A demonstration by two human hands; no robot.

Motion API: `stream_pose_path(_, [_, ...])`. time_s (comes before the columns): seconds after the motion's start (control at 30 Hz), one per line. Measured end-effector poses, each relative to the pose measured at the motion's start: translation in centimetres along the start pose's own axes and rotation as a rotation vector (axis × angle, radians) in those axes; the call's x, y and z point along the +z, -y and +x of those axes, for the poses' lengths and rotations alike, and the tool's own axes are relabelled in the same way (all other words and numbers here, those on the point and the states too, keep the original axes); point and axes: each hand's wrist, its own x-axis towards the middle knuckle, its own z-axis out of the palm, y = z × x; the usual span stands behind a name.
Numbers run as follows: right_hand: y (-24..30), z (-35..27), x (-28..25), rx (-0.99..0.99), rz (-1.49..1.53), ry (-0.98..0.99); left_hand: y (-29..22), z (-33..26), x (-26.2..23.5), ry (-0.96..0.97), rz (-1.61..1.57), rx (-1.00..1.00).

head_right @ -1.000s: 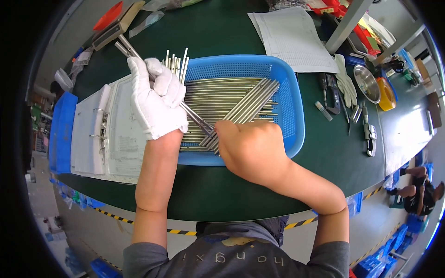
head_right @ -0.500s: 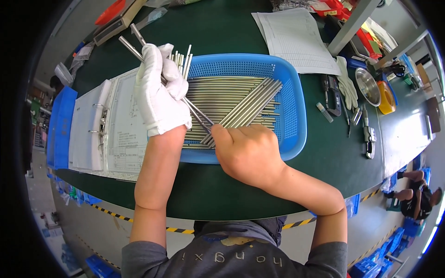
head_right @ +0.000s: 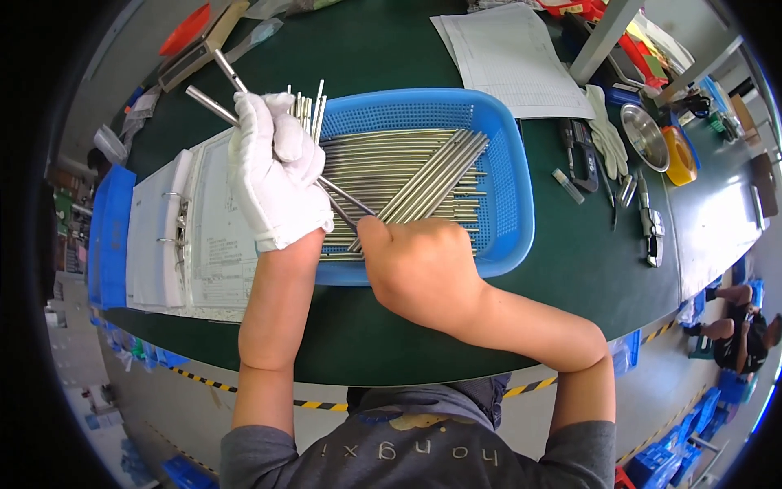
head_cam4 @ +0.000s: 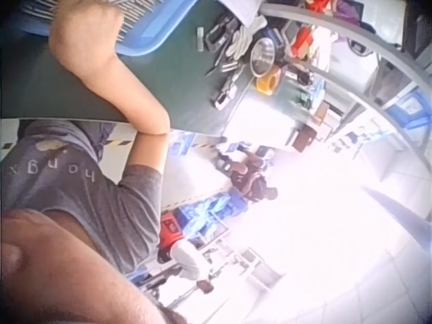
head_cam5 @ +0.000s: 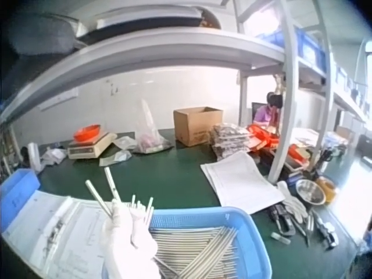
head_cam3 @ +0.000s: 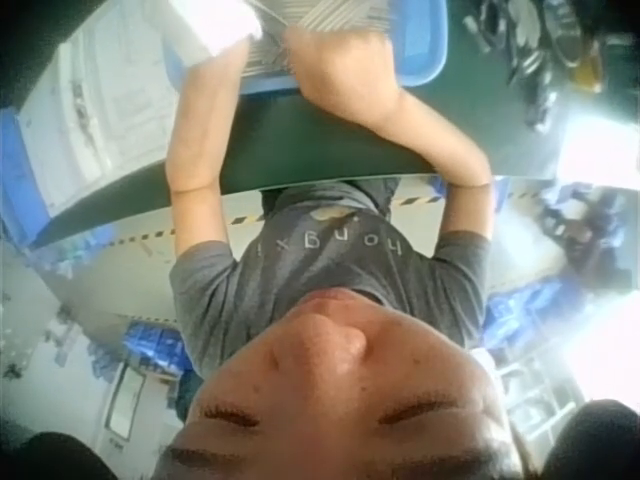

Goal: Assembling small metal components onto longer metal tubes at a factory workbench.

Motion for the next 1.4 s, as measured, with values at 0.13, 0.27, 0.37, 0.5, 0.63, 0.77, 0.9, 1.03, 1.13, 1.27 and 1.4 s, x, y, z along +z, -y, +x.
stream_pose_path(0.13, [-1.7, 0.7, 0.1, 0.299, 0.626, 0.151, 0.2, -0.2, 0.0, 0.017, 0.000, 0.034])
stream_pose_path(0.27, [-2.1, 1.5, -1.5, 0.482, 0.915, 0.365, -0.3, 0.5, 0.0, 0.008, 0.058, 0.039])
stream_pose_path(0.37, [-3.0, 0.6, -1.7, 0.422, 0.914, 0.186, -2.1, 1.1, -1.9, -0.040, 0.252, 0.018])
stream_pose_path(0.5, [-4.3, 1.2, -4.2, 0.367, 0.913, -0.082, -1.9, 2.0, -4.2, -0.081, 0.663, -0.145])
stream_pose_path(0.63, [-4.6, 1.5, -6.7, 0.373, 0.860, -0.316, -1.3, 3.2, -5.5, 0.028, 1.159, -0.122])
stream_pose_path(0.77, [-5.6, 1.2, -8.8, 0.329, 0.745, -0.537, -0.3, 3.6, -4.6, 0.129, 2.190, 0.335])
stream_pose_path(0.9, [-6.5, 0.7, -10.5, 0.322, 0.639, -0.641, -0.6, 3.4, -4.7, 0.120, 2.381, 0.440])
stream_pose_path(1.03, [-7.4, 0.6, -10.8, 0.289, 0.507, -0.730, -0.1, 2.8, -4.9, 0.184, 2.321, 0.703])
stream_pose_path(1.13, [-7.3, 0.5, -11.3, 0.303, 0.497, -0.734, 1.3, 1.1, -3.1, 0.557, 1.988, 0.803])
stream_pose_path(1.27, [-7.6, 0.1, -11.0, 0.293, 0.542, -0.724, 4.6, -0.5, 1.0, 0.853, 2.010, -0.096])
stream_pose_path(1.4, [-7.1, 0.5, -11.0, 0.229, 0.514, -0.697, 6.4, 3.1, -0.6, 0.921, 1.915, -0.397])
